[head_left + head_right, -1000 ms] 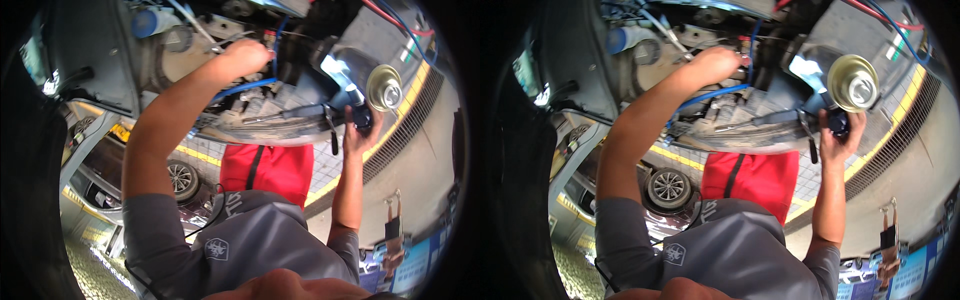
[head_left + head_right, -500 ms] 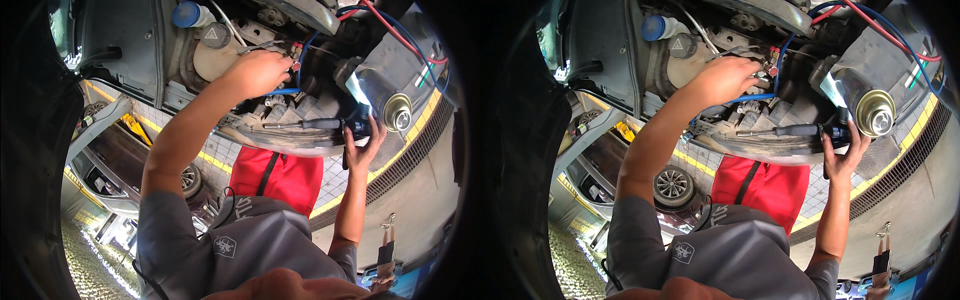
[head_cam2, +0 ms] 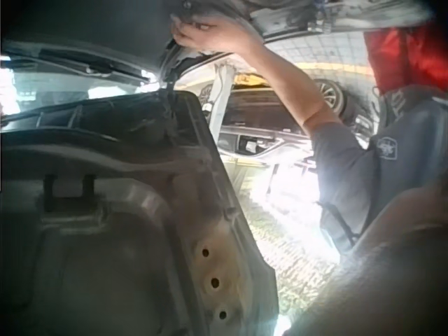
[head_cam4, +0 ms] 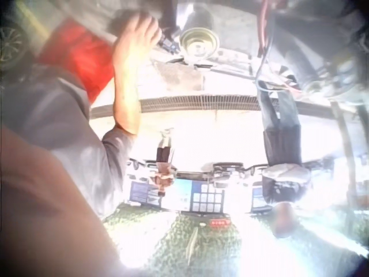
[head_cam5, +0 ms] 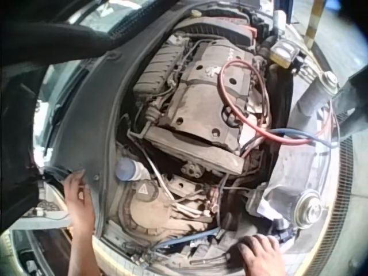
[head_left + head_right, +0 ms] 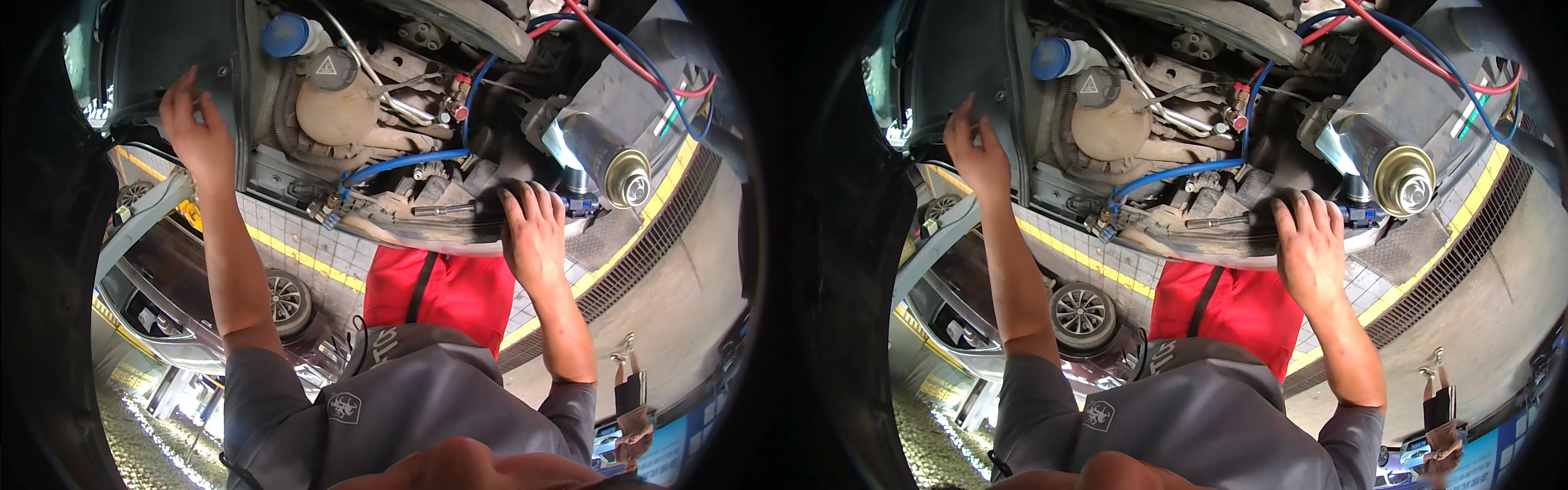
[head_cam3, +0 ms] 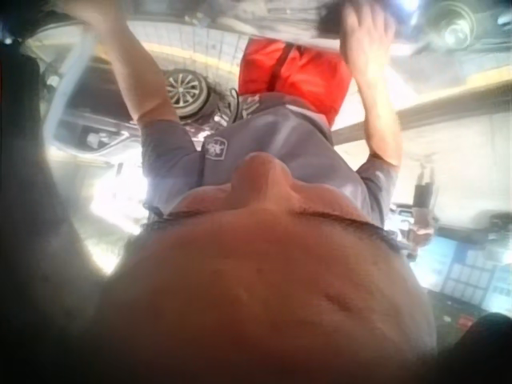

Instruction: The person works under the hood of a car, using a flashlight and a wrench to adjust components in the engine bay. They connect and disconnect hoses and gauges, and later remove a small black component from the engine area.

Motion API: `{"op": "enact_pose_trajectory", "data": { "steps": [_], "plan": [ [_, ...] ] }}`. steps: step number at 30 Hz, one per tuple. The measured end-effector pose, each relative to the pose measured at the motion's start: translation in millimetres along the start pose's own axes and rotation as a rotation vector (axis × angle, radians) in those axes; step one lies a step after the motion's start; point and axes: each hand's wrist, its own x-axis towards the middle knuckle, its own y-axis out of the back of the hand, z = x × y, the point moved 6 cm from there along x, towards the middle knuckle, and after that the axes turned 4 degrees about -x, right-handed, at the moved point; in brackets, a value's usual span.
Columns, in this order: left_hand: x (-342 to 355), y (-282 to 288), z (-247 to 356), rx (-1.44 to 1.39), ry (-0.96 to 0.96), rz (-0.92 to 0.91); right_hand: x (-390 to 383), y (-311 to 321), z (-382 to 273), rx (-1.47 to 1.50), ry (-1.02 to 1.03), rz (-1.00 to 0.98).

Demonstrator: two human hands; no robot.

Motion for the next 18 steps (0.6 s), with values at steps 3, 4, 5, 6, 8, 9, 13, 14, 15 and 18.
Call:
{"op": "enact_pose_trajectory", "data": {
  "steps": [3,4,5,6,8,9,13,14,15,18],
  "plan": [
    [2.5,-17.9,-7.0,0.037,-0.128,-0.104,-2.5,-12.7,3.0,-0.142,0.017,-0.112],
    [1.3,-22.6,-7.0,0.055,-0.179,-0.136,-1.0,-14.5,2.4,-0.158,0.023,-0.124],
    [1.4,-23.0,-8.9,0.027,-0.144,-0.129,0.7,-15.9,1.8,-0.175,0.028,-0.136],
    [2.6,-22.9,-11.4,0.018,-0.126,-0.143,1.6,-17.2,1.1,-0.189,0.034,-0.150],
    [3.7,-24.4,-17.4,-0.001,-0.091,-0.172,4.8,-14.9,0.2,-0.223,0.089,-0.161],
    [5.4,-23.4,-17.8,0.002,-0.102,-0.181,6.6,-14.8,0.6,-0.213,0.109,-0.174],
    [7.9,-20.6,-19.3,-0.017,-0.103,-0.206,4.8,-11.8,1.9,-0.144,0.169,-0.192],
    [7.8,-20.3,-19.4,-0.030,-0.092,-0.210,3.2,-10.5,1.1,-0.126,0.183,-0.188],
    [4.7,-16.6,-17.9,-0.099,-0.029,-0.162,-0.4,-11.1,1.5,-0.103,0.177,-0.201],
    [-21.7,-3.5,1.0,-0.435,0.213,-0.057,-6.4,-2.0,-3.5,-0.058,0.245,-0.184]
  ]
}}
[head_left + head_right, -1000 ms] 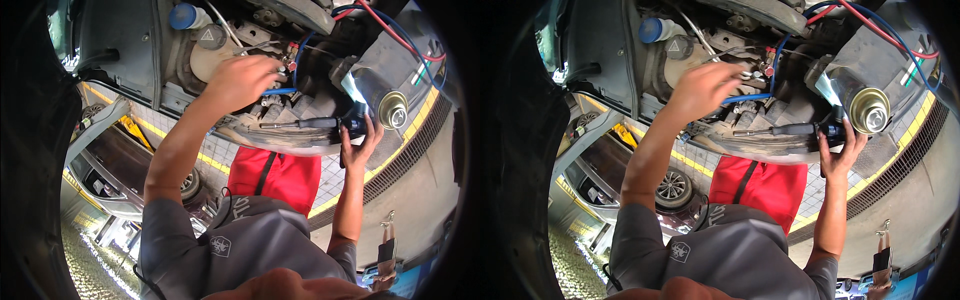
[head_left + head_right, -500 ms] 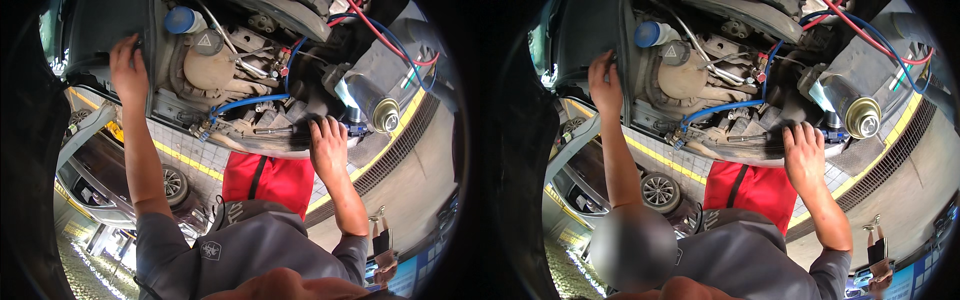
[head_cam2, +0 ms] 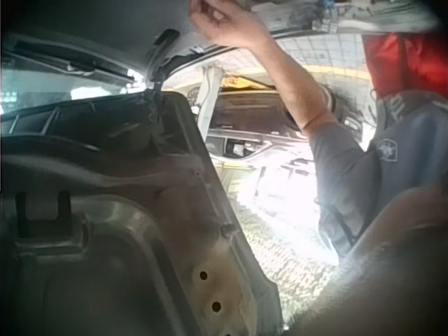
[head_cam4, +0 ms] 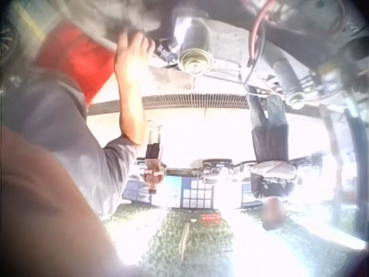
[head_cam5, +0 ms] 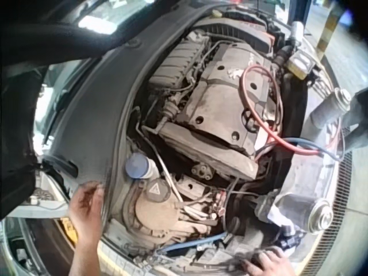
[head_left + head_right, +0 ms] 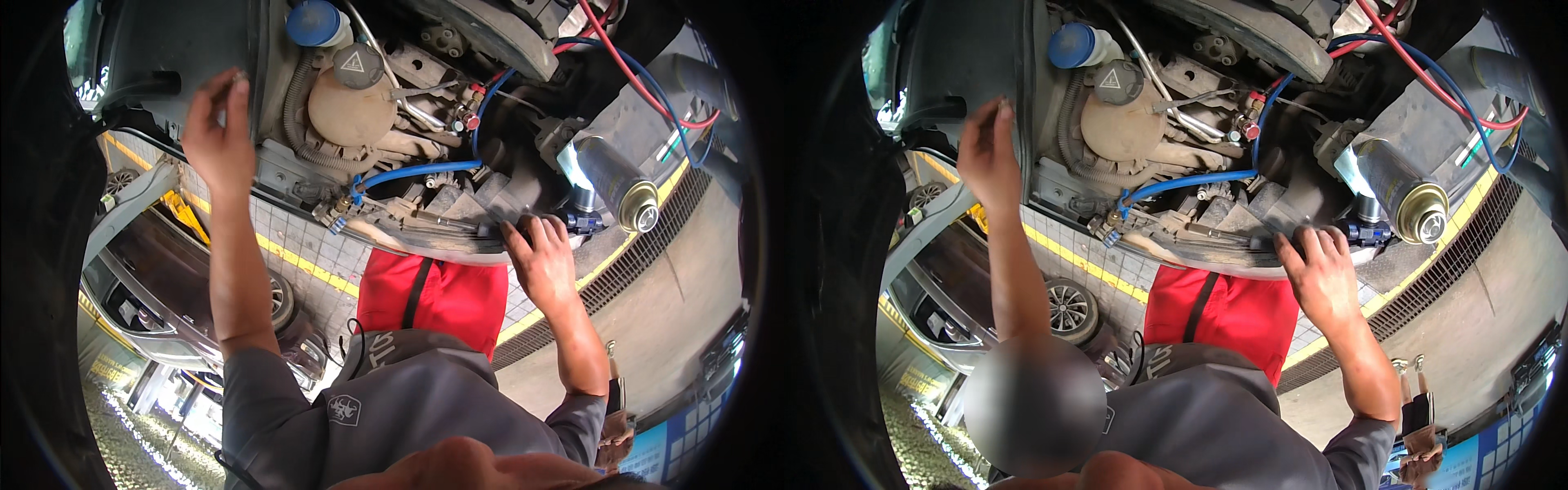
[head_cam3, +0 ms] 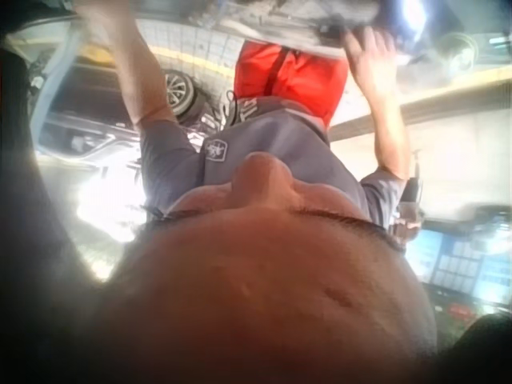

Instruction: The person works under the hood of a car, using a flashlight and a wrench to adjust components in the engine bay. They connect and disconnect hoses and gauges, and later remove a small black component from the engine area.

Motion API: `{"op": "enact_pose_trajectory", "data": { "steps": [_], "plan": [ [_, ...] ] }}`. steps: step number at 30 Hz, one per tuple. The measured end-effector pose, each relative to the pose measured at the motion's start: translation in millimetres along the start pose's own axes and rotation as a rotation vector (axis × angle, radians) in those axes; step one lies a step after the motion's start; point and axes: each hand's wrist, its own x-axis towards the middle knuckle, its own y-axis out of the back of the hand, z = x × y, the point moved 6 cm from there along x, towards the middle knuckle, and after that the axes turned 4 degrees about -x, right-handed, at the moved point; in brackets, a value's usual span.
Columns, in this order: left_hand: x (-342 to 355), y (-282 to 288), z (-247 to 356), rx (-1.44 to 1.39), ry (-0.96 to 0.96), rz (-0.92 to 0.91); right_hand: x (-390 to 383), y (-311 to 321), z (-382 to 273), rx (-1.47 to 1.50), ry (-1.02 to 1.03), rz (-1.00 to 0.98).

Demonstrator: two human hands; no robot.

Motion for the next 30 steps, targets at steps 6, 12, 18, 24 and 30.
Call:
{"op": "enact_pose_trajectory", "data": {
  "steps": [6,12,18,24,30],
  "plan": [
    [-90.6,-44.8,-1.8,-1.012,0.528,-0.061,-9.8,25.0,-14.6,0.505,-0.105,0.185],
    [-126.0,-78.3,1.6,-1.252,0.779,-0.069,11.3,39.6,-33.8,0.825,-0.179,0.406],
    [-130.8,-81.5,7.5,-1.385,0.771,-0.114,29.2,33.3,-44.6,0.914,-0.211,0.420],
    [-130.7,-81.6,9.8,-1.376,0.737,-0.116,35.2,31.1,-47.3,0.927,-0.208,0.404],
    [-119.2,-69.0,15.3,-1.195,0.497,-0.045,29.4,3.3,-49.4,1.343,-0.481,0.217]
  ]
}}
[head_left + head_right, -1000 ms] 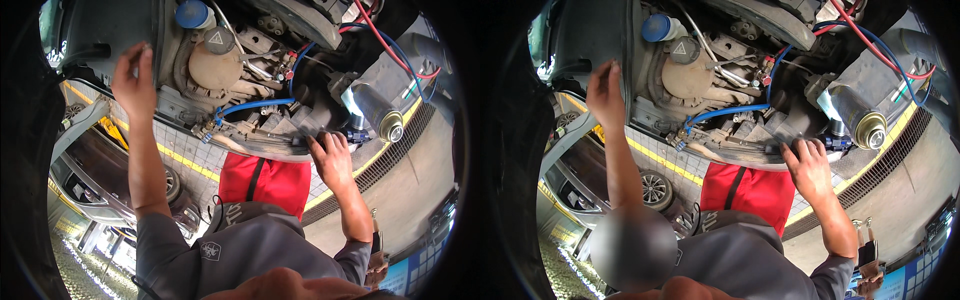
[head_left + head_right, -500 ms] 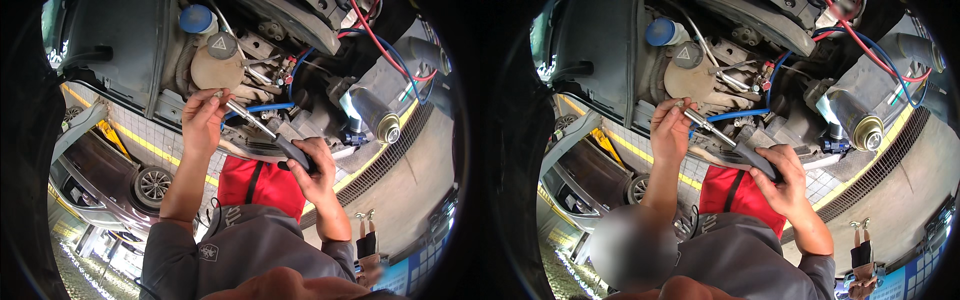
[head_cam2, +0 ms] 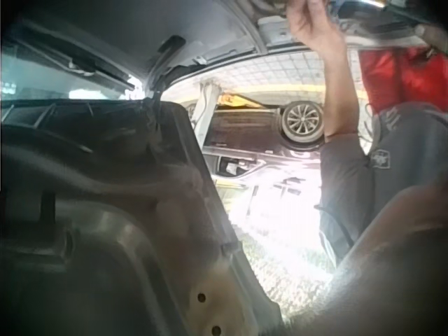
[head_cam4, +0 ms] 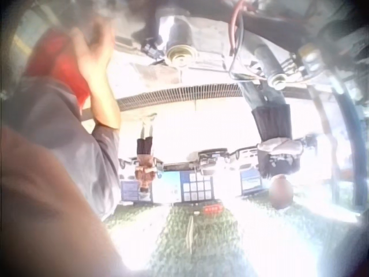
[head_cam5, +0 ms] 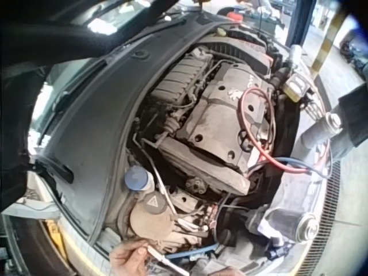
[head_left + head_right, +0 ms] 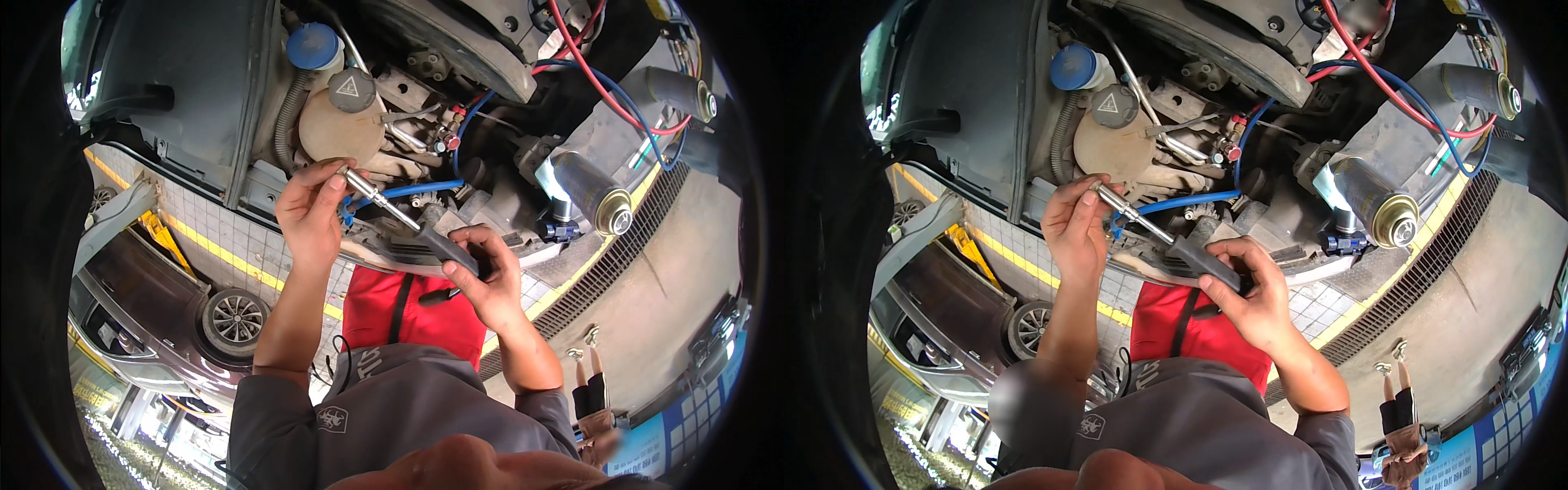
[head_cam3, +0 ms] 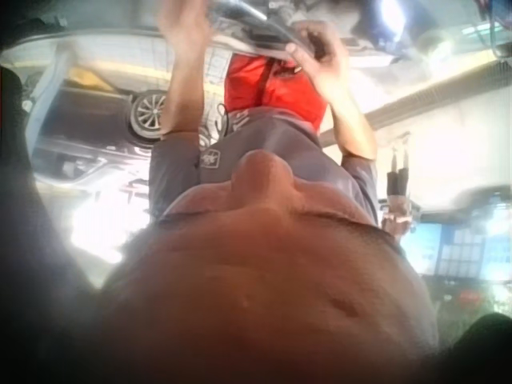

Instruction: The person works under the hood of a car, using a flashlight and a wrench to adjust components in the engine bay. They connect and disconnect hoses and gauges, and later remove a small black component from the engine area.

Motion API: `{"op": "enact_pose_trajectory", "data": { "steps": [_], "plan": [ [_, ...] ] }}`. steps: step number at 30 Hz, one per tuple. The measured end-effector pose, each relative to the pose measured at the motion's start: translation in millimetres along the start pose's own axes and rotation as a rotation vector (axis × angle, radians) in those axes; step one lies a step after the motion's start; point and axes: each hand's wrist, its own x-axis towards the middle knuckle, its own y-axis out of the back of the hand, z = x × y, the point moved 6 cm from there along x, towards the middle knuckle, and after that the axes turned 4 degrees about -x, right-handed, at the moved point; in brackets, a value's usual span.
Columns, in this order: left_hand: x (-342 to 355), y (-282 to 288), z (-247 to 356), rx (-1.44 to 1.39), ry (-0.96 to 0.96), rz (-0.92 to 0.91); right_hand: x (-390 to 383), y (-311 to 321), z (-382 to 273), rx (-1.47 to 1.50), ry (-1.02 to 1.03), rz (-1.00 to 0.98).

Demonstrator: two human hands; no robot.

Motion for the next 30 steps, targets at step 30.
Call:
{"op": "enact_pose_trajectory", "data": {
  "steps": [30],
  "plan": [
    [14.6,-8.1,14.9,0.080,-0.226,0.002,16.6,3.8,11.8,0.640,0.079,0.079]
  ]
}}
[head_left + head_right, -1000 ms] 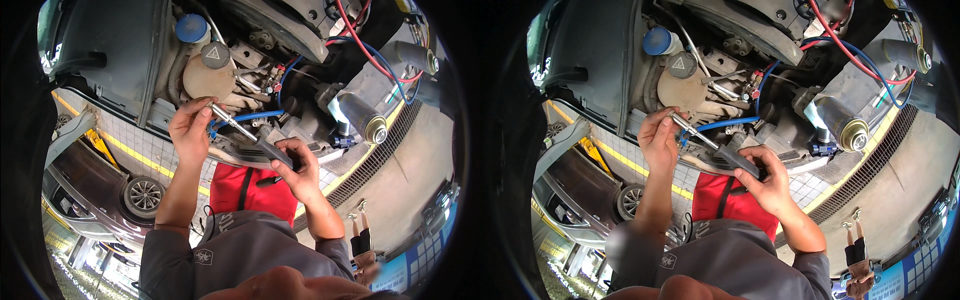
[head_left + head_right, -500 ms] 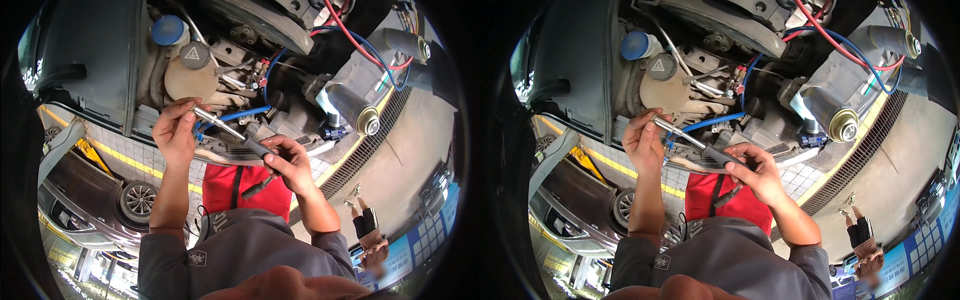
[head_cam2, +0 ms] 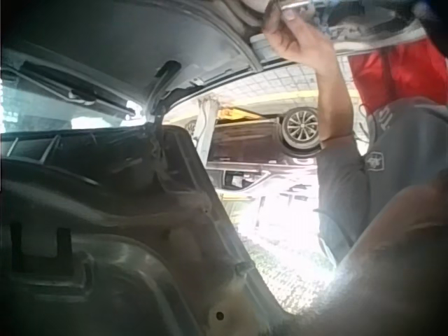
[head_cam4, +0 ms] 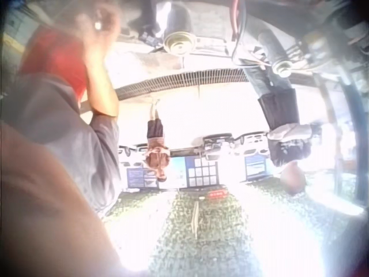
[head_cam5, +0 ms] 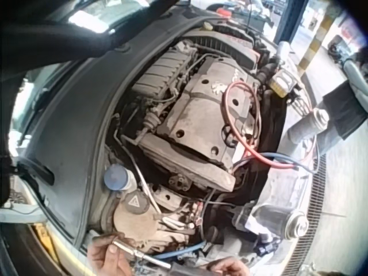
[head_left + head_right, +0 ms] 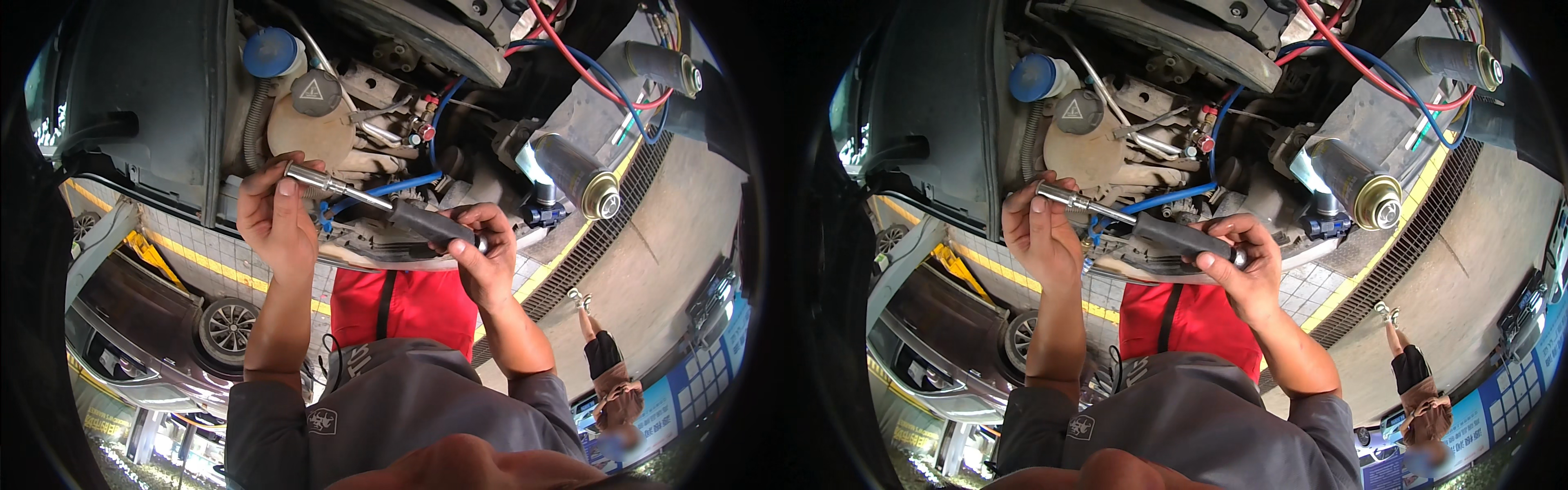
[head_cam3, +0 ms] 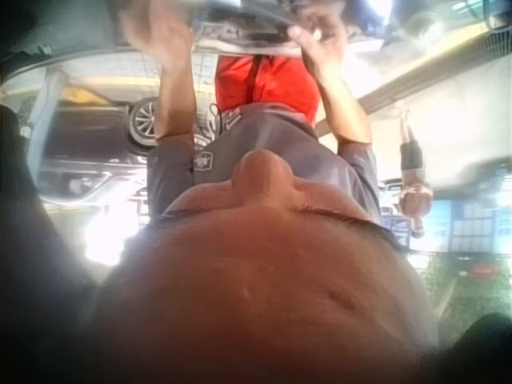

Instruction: The person works under the hood of a car, using a flashlight and a wrench to adjust components in the engine bay. They connect and disconnect hoses and gauges, and later remove a small black component from the engine area.

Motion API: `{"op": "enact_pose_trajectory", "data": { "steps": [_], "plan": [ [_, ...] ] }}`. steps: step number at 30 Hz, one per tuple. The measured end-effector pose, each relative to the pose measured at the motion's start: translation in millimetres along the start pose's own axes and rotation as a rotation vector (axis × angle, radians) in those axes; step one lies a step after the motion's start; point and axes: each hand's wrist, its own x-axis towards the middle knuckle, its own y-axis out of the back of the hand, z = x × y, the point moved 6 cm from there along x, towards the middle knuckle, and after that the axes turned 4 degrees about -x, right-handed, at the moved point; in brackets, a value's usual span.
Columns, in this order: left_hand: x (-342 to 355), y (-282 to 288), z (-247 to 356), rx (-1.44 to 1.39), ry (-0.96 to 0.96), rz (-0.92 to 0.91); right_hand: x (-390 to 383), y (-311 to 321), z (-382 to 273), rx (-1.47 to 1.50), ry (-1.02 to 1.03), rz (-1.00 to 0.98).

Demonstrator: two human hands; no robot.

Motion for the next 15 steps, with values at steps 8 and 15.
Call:
{"op": "enact_pose_trajectory", "data": {
  "steps": [8,15],
  "plan": [
    [12.9,-14.0,9.8,0.131,-0.130,-0.057,26.4,1.4,-11.0,0.013,0.153,0.058],
    [34.7,-16.6,0.8,0.242,-0.047,-0.042,59.1,4.9,-15.8,-0.033,0.237,0.060]
  ]
}}
